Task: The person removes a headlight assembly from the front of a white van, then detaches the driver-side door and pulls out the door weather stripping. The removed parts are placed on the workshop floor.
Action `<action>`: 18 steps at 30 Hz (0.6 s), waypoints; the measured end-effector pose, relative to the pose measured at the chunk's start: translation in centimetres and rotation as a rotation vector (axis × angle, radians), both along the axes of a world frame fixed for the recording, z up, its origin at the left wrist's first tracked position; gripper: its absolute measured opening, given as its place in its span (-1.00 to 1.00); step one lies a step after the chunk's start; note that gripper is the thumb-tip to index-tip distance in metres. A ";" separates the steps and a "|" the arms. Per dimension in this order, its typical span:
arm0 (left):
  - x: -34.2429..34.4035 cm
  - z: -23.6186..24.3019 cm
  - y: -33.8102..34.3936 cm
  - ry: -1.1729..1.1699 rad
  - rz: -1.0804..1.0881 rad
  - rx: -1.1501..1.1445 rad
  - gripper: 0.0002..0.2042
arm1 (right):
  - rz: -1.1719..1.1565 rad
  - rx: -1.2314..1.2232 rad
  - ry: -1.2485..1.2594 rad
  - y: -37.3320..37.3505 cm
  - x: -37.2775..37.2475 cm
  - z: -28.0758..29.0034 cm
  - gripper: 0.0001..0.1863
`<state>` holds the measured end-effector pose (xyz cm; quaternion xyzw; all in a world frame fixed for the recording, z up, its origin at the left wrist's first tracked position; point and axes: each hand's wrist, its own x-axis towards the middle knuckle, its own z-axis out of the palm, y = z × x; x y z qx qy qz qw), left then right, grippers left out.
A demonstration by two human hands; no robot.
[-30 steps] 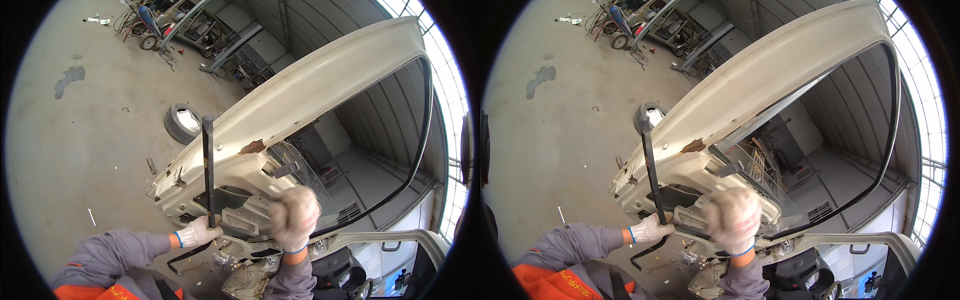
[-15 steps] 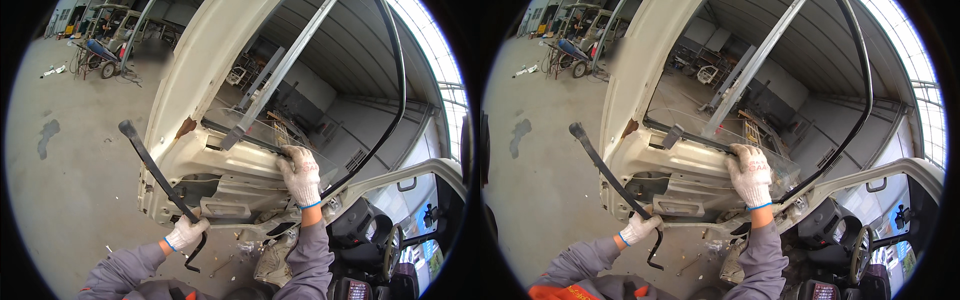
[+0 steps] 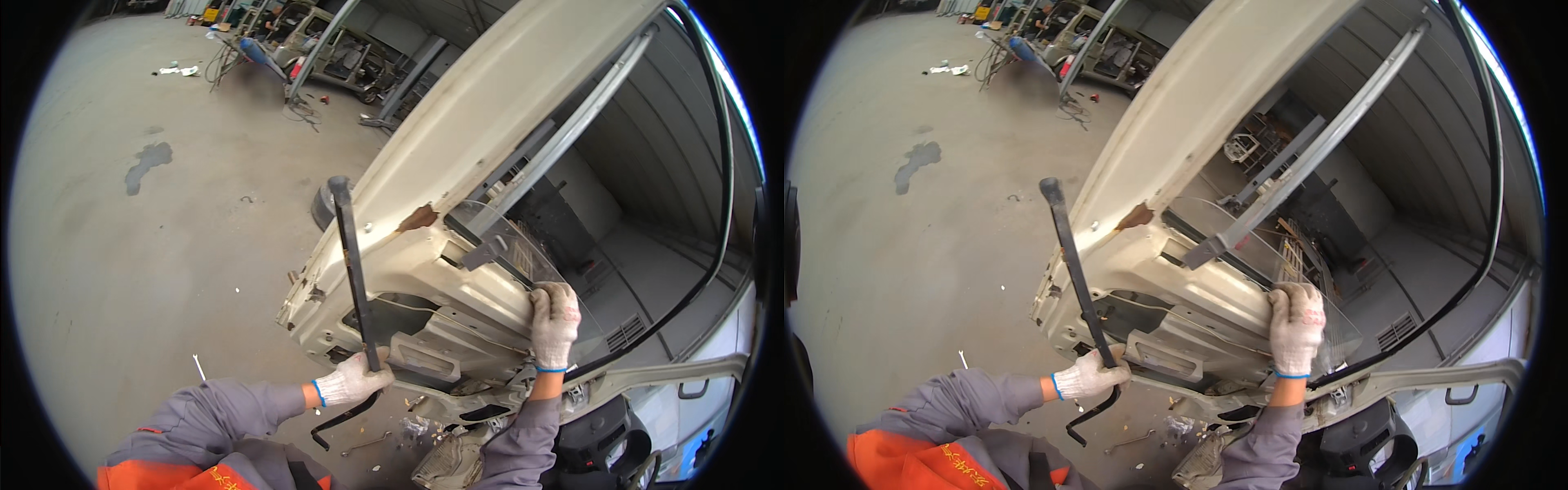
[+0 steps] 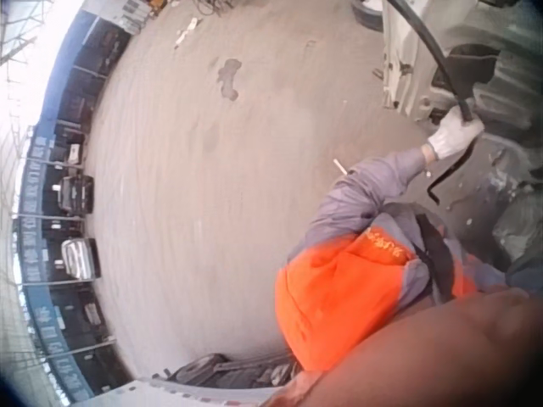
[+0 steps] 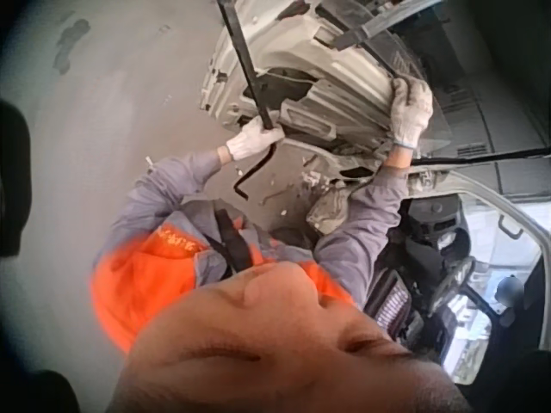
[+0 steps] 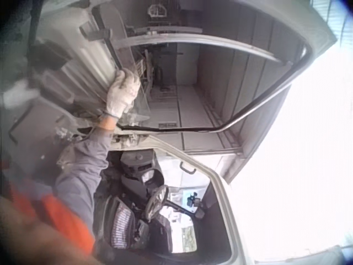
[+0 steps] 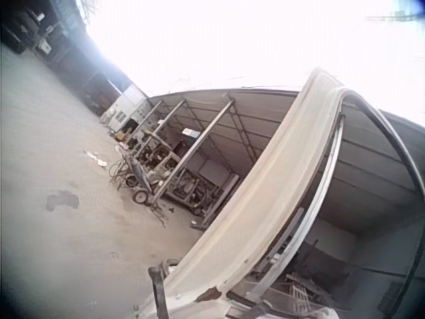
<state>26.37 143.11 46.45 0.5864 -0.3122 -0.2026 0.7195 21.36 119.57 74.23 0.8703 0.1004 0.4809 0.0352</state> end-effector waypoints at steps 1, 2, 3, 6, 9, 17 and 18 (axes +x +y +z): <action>0.1 0.5 0.2 -0.003 0.006 0.009 -0.73 | 0.003 0.032 0.054 0.1 -0.6 0.4 -0.87; 0.1 1.1 0.7 -0.044 -0.003 0.042 -0.79 | -0.017 0.045 0.098 0.3 -1.3 0.7 -0.86; 0.0 1.5 0.7 -0.037 -0.005 0.047 -0.79 | -0.046 0.053 0.139 0.2 -1.9 0.9 -0.85; 0.3 1.5 0.6 -0.042 -0.024 -0.002 -0.77 | -0.064 0.097 0.159 -0.5 -1.6 0.9 -0.81; 0.2 1.1 0.5 -0.113 0.021 0.087 -0.78 | -0.033 0.117 0.165 -0.3 -1.3 0.9 -0.82; 0.1 0.2 -0.1 0.080 -0.029 -0.145 -0.82 | 0.031 0.126 0.152 -1.4 -0.6 1.1 -0.86; 0.5 -0.1 -0.1 0.021 -0.027 -0.137 -0.78 | 0.026 0.165 0.179 -1.5 -0.5 1.0 -0.86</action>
